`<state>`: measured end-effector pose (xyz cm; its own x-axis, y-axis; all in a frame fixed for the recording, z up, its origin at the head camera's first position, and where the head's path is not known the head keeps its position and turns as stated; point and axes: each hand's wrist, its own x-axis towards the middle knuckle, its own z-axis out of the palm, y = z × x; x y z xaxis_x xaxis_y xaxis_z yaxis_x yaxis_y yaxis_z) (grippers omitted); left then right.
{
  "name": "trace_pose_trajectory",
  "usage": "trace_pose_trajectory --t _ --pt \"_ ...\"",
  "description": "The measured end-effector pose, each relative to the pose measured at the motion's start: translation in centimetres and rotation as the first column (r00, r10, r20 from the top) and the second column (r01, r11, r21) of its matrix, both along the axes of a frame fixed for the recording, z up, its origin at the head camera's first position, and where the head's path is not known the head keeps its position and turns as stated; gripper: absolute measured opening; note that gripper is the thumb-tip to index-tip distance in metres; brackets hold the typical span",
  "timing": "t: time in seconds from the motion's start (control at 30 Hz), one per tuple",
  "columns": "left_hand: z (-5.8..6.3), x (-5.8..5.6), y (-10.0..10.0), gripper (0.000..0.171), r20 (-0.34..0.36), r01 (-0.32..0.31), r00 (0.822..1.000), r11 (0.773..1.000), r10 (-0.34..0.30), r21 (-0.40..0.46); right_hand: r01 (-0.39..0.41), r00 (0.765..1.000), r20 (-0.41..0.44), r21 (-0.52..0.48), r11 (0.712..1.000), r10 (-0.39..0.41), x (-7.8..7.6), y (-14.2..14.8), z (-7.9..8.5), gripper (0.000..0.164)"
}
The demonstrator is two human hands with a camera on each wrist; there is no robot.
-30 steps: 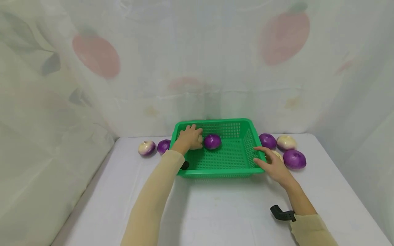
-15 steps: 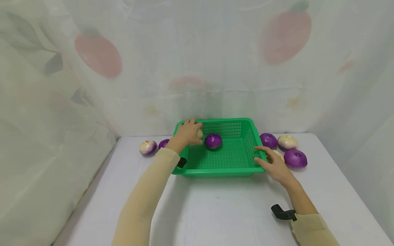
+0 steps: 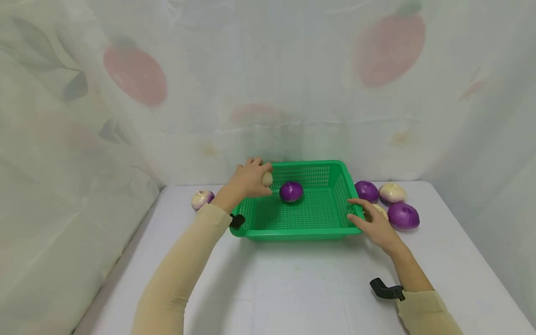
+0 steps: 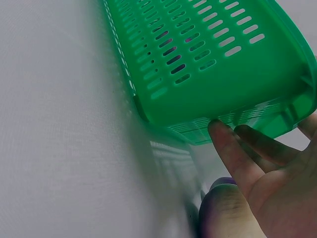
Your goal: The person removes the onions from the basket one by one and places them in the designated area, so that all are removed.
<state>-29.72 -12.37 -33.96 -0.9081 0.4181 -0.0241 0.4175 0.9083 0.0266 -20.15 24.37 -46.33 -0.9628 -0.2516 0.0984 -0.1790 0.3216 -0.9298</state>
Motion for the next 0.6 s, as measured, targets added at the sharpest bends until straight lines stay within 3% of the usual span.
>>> trace_pose_trajectory --t 0.6 --pt "0.9 2.3 -4.1 0.061 -0.073 -0.004 0.997 1.000 0.005 0.023 0.003 1.000 -0.012 0.002 1.000 -0.003 0.2 -0.1 0.3 0.053"
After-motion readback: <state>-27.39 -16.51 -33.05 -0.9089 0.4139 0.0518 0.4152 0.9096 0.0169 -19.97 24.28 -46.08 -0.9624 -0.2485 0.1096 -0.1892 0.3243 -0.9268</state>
